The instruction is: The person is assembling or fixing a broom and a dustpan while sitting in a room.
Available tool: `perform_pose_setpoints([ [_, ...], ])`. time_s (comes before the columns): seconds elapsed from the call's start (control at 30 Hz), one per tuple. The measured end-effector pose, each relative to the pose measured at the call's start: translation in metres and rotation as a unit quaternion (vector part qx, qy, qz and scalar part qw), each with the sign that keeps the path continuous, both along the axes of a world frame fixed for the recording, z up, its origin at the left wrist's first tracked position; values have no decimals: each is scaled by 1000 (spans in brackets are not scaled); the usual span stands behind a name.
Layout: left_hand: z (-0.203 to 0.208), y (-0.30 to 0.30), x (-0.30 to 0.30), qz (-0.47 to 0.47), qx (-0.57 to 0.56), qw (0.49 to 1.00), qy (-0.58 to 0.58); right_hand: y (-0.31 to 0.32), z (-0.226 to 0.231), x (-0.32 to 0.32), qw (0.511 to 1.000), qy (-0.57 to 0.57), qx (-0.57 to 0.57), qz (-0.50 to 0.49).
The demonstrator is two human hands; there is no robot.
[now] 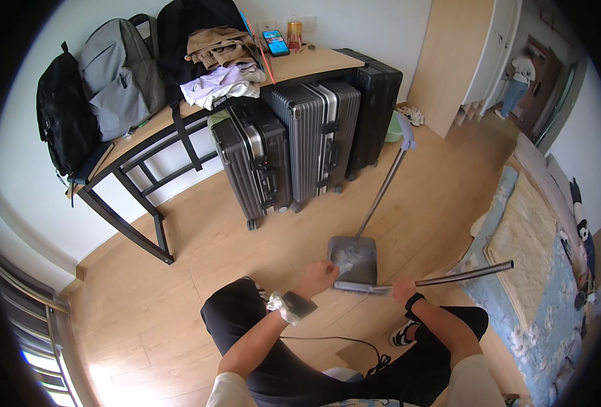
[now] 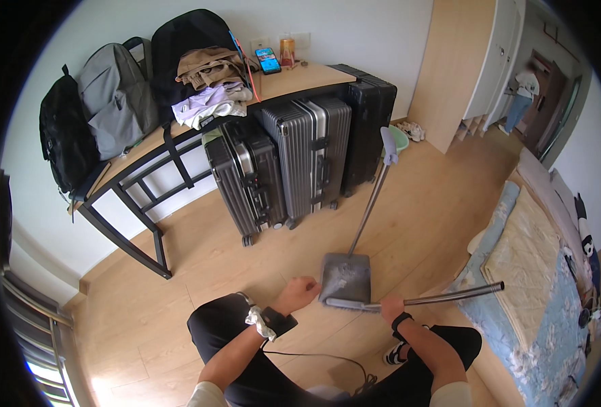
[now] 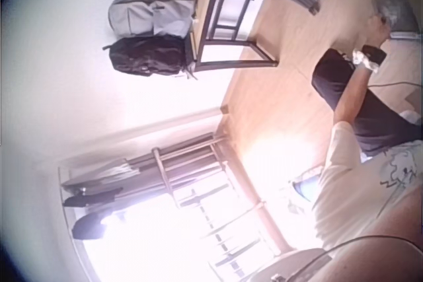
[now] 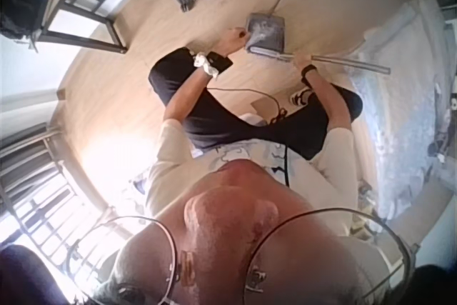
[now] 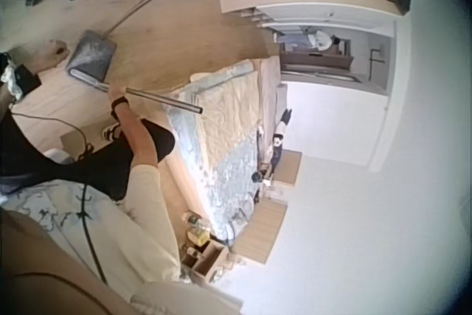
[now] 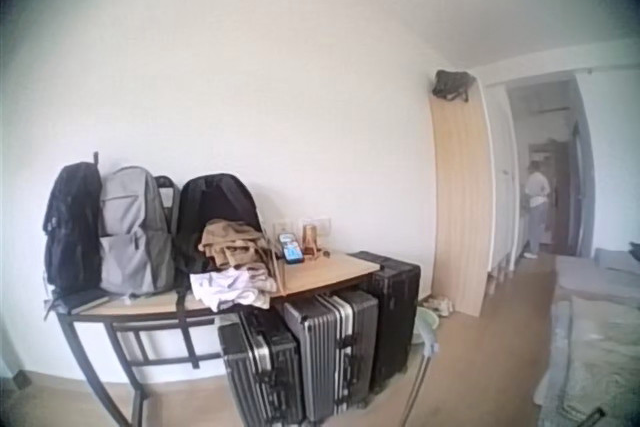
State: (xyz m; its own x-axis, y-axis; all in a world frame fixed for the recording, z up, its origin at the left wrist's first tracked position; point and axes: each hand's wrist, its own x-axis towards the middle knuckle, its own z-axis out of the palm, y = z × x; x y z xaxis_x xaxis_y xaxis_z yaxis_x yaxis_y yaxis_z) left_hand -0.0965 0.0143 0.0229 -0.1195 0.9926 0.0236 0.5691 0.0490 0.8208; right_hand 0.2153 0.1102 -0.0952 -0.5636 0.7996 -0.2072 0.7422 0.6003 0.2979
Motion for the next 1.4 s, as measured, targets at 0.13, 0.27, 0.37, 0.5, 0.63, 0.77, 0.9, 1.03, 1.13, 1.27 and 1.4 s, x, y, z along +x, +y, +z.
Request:
perform_pose_setpoints([
  [0.13, 12, -2, -4, 6, -12, 1000, -10, -3, 30, -3, 998, 28, -24, 45],
  [0.27, 11, 1, -6, -2, 4, 1000, -18, -16, 51, -12, 994, 43, -89, 50],
  [0.37, 12, 1, -1, 13, 65, 997, 25, -20, 28, -13, 993, 1, -87, 75],
  [0.5, 9, -2, 1, 15, 52, 999, 6, -6, 9, -5, 999, 25, -17, -12],
  [0.63, 8, -4, -3, 15, 46, 999, 14, -6, 10, 1, 998, 48, 32, 9],
  [0.77, 2, -4, -7, 7, 59, 998, 7, -17, 50, -11, 997, -7, -48, 63],
  [0.9, 12, 0, -4, -14, -8, 1000, 17, -16, 29, -6, 995, -34, -67, 63],
  [1.03, 8, 0, -3, 3, 47, 999, 25, 5, 4, -4, 999, -36, 6, -7],
  [1.13, 11, -2, -2, 8, 33, 999, 20, 17, 8, 2, 999, -29, -7, -27],
  [1.27, -4, -8, -4, 14, 58, 998, 19, -2, 54, -7, 999, 16, -49, 9],
  [1.4, -2, -10, -5, 2, 50, 999, 7, -11, 53, -12, 991, 6, -125, 38],
])
